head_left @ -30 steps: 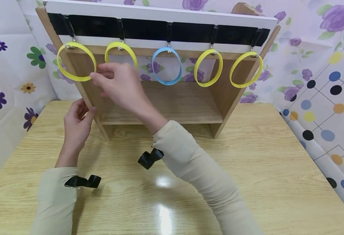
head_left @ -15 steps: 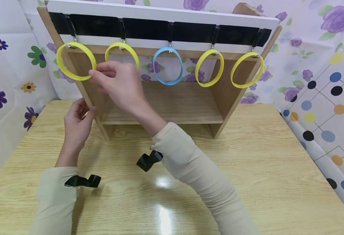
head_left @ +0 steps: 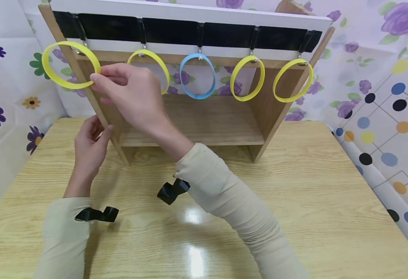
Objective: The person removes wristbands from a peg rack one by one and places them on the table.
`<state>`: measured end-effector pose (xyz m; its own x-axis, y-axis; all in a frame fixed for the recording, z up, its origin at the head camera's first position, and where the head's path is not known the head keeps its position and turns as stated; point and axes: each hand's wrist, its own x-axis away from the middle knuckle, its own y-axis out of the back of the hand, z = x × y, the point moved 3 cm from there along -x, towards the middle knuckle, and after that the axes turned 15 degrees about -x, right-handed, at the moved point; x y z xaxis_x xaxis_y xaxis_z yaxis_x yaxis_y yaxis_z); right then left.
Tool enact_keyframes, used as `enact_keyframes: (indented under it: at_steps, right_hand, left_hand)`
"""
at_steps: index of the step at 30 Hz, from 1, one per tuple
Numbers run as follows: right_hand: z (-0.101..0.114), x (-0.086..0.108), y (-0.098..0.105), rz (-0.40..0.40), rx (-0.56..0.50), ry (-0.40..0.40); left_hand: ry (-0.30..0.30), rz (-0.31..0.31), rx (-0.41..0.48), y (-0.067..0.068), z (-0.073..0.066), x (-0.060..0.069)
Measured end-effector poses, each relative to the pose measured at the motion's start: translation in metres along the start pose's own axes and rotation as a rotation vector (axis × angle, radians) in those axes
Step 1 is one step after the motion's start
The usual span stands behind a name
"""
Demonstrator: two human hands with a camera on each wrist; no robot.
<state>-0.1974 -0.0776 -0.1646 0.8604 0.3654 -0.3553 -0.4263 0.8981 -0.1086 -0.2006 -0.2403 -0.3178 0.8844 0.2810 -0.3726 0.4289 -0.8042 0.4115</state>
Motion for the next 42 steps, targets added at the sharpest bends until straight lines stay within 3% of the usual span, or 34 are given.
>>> enact_keyframes:
  at_steps: [11, 22, 30, 35, 42]
  right_hand:
    - [0.008, 0.011, 0.005, 0.023, 0.003, 0.070]
    - [-0.010, 0.039, 0.015, 0.103, -0.015, 0.024]
    - [-0.035, 0.052, 0.022, 0.059, -0.071, 0.029]
    - [-0.047, 0.060, 0.030, 0.048, -0.120, 0.025]
    - [-0.061, 0.076, 0.048, 0.000, -0.136, 0.023]
  left_hand:
    - [-0.050, -0.003, 0.024, 0.001, 0.000, 0.001]
    - [-0.046, -0.011, 0.001, 0.000, 0.002, 0.000]
    - [-0.033, -0.006, -0.014, 0.002, 0.003, 0.000]
    - [-0.026, -0.010, 0.034, 0.001, 0.005, 0.000]
    - [-0.076, -0.021, 0.026, 0.002, 0.002, 0.000]
